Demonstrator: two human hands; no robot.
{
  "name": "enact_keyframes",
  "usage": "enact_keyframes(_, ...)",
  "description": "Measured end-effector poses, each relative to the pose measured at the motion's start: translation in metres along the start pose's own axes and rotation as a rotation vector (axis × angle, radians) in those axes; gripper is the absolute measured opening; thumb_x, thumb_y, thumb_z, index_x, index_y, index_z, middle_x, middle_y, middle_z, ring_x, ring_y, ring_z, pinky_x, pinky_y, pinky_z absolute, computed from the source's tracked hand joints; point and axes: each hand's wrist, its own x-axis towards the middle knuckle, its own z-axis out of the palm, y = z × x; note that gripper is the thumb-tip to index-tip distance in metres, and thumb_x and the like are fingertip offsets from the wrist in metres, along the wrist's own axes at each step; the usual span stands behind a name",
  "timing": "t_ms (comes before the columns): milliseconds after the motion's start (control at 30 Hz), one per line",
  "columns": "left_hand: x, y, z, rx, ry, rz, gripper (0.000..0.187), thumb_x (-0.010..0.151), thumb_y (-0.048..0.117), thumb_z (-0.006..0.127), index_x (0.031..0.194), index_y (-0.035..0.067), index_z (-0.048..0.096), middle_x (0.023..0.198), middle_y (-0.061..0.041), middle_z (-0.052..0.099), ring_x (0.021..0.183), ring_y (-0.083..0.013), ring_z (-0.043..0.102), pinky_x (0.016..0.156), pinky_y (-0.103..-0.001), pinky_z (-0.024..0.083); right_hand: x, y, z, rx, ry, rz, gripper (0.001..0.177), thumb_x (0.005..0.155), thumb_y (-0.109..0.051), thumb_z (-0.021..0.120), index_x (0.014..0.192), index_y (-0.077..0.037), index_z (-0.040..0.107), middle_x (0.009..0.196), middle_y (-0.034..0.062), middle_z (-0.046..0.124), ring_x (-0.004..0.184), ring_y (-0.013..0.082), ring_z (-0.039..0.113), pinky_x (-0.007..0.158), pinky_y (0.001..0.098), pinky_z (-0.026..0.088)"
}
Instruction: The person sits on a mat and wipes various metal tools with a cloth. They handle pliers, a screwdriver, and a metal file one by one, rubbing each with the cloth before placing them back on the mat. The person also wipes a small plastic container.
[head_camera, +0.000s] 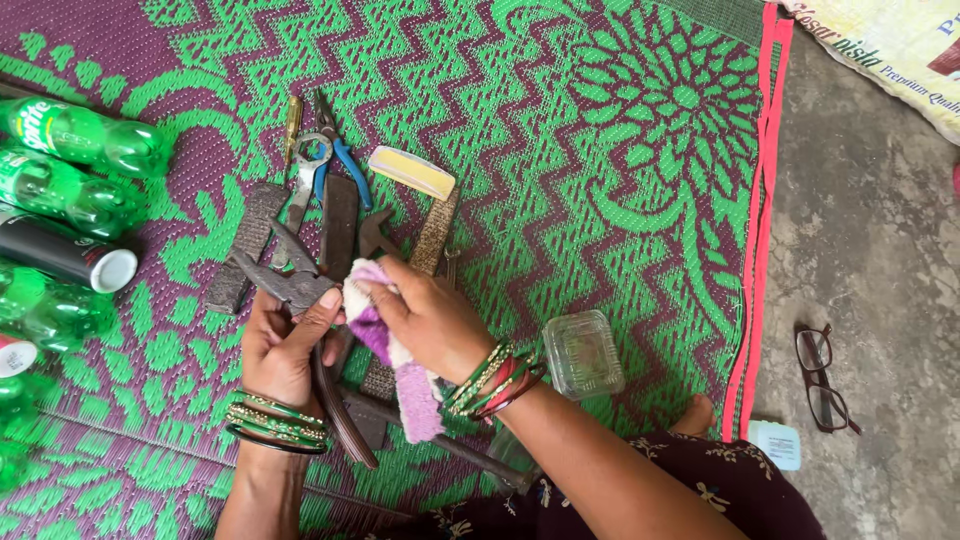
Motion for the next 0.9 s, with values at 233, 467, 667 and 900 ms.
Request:
enact_keyframes(233,0.011,-0.010,-0.016,-0.021,0.010,0.049,0.017,0.095,0.001,0.068,0.110,0.004,0.061,0.091,-0.003,0.066,0.064,-0.0076,0.054,0.049,-0.023,0.040,-0.011,-0.031,-0.008,-0.012,-0.063,-0.177,0.039,0.089,-0.008,0.062,0.127,-0.009,0.055,0.113,0.0151,0.068,0.104,0.0369,0.069,0.083,0.0454,0.055)
enact_keyframes(467,0.019,-0.006,-0.025,-0.091,0.006,-0.024,0.016,0.095,0.002,0.067,0.110,0.004,0.062,0.088,-0.003,0.065,0.055,-0.0070,0.050,0.042,-0.022,0.034,0.003,-0.030,0.005,-0.116,-0.033,-0.119,0.021,0.098,-0.021,0.063,0.112,-0.006,0.059,0.104,0.0155,0.071,0.095,0.0369,0.071,0.078,0.0479,0.054)
enact_keyframes(667,0.022,-0.012,-0.027,-0.029,0.059,-0.068,0.015,0.092,0.002,0.070,0.104,0.005,0.062,0.081,-0.006,0.067,0.053,-0.0085,0.052,0.041,-0.023,0.034,0.015,-0.013,0.010,-0.063,-0.097,0.106,0.031,0.104,-0.032,0.055,0.117,-0.005,0.064,0.087,0.0205,0.072,0.085,0.0376,0.072,0.074,0.0479,0.053)
enact_keyframes(900,0.025,-0.024,-0.038,-0.167,0.160,0.040,0.024,0.086,-0.001,0.075,0.089,0.008,0.053,0.084,-0.002,0.069,0.075,-0.0126,0.072,0.063,-0.028,0.062,0.001,-0.023,0.009,-0.105,-0.066,-0.240,0.043,0.086,-0.002,0.060,0.129,-0.005,0.056,0.116,0.0163,0.067,0.101,0.0397,0.069,0.080,0.0476,0.054)
